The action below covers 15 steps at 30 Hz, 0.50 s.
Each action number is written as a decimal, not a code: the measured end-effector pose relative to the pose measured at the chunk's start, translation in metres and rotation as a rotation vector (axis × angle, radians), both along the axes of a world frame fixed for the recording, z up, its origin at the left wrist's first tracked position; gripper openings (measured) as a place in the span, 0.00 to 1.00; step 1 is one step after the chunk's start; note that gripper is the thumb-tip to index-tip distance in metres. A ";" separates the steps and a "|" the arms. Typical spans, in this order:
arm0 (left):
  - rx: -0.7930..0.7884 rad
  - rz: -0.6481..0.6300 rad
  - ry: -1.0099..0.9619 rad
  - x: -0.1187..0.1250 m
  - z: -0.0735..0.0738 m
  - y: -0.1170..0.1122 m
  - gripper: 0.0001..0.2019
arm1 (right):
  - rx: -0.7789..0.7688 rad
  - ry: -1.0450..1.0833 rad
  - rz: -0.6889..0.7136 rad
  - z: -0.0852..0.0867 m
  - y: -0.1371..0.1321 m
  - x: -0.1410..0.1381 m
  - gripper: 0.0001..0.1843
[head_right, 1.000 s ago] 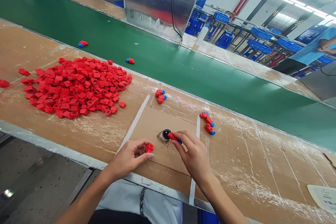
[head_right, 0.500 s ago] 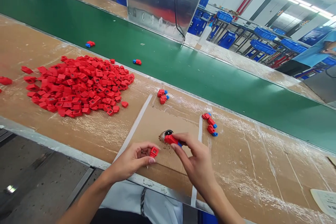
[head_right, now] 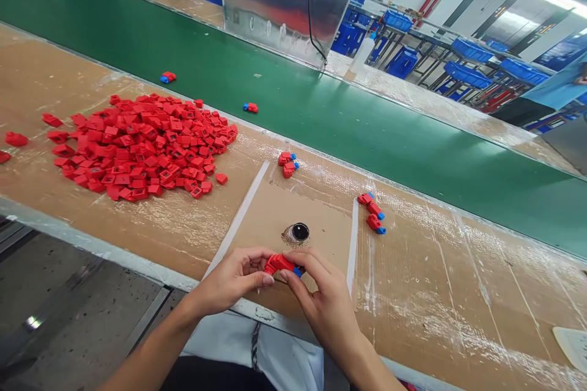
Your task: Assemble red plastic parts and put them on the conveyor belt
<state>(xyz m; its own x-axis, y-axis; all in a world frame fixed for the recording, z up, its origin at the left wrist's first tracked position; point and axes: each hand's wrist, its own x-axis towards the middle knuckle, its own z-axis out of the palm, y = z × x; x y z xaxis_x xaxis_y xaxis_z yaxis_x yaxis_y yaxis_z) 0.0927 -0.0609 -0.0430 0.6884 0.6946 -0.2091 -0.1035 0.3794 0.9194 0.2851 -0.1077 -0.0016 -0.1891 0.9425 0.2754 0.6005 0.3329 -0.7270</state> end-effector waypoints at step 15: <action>0.068 -0.095 0.080 -0.006 0.008 0.000 0.06 | 0.004 -0.190 0.093 -0.009 -0.005 -0.008 0.07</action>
